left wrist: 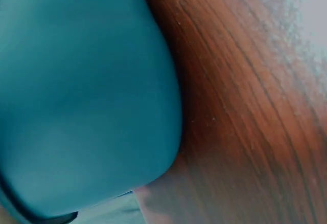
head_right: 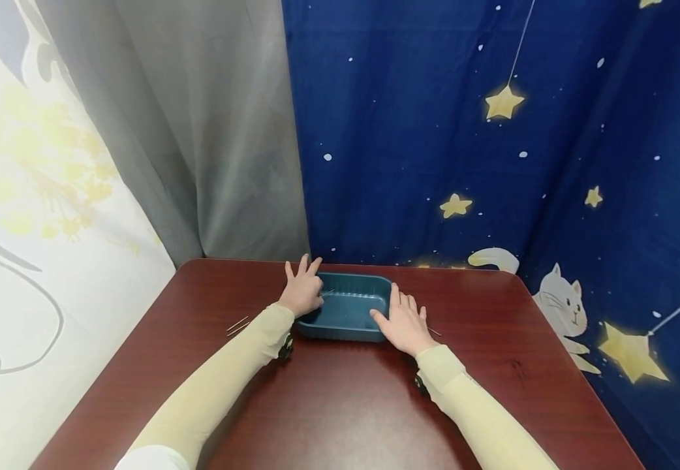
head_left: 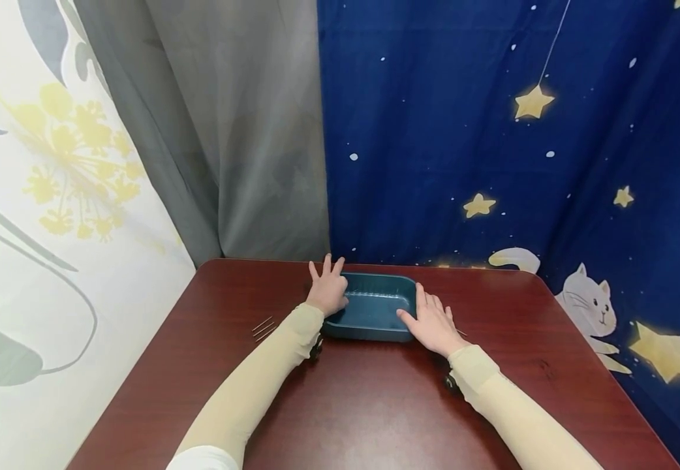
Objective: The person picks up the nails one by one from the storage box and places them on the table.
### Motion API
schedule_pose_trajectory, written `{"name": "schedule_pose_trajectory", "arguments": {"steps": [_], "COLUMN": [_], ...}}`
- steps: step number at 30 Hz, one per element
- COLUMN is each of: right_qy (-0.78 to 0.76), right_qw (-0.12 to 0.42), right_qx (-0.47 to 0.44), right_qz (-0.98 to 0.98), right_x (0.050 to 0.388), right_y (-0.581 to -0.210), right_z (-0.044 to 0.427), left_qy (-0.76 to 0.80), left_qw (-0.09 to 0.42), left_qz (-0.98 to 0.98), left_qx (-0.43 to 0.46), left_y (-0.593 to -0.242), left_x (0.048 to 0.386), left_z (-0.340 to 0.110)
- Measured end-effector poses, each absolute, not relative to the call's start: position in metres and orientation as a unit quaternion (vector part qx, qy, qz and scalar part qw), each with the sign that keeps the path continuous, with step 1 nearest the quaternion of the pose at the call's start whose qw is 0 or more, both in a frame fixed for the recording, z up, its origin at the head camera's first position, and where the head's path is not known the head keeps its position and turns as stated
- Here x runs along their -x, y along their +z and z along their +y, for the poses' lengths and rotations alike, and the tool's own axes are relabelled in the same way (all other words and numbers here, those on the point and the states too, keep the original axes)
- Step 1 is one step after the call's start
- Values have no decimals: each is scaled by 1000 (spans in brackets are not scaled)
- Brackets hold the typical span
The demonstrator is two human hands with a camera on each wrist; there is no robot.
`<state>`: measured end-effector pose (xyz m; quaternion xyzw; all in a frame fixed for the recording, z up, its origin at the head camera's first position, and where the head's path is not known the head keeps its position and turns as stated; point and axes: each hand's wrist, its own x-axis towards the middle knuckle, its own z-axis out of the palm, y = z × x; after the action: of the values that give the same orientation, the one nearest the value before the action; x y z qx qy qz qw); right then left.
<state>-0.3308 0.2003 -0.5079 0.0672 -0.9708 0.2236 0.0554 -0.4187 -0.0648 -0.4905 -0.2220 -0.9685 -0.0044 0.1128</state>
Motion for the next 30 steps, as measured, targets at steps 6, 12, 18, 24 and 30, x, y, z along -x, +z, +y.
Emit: {"name": "schedule_pose_trajectory", "arguments": {"steps": [6,12,18,24,30], "right_qy": [229,228,226,229,229], "right_qw": [56,60,52,56,55], "right_qx": [-64,-65,-64,-66,-67], "right_qz": [-970,-970,-971,-970,-969], "right_x": [331,333,330,330,330], "right_y": [-507,-505,-505,-509,-509], "right_z": [201,201,201,199,200], "left_qy": [-39,-52,-47,-39,-58], "left_qw": [116,127,140,159,160], "left_qz": [-963,-958,-955,-950,-947], "left_qx": [239,250,256,265,274], "left_y": [-480,-471,-470,-468,-463], "left_x": [409,400,393,384,374], "left_z": [-67,-68,-72,-82,-94]}}
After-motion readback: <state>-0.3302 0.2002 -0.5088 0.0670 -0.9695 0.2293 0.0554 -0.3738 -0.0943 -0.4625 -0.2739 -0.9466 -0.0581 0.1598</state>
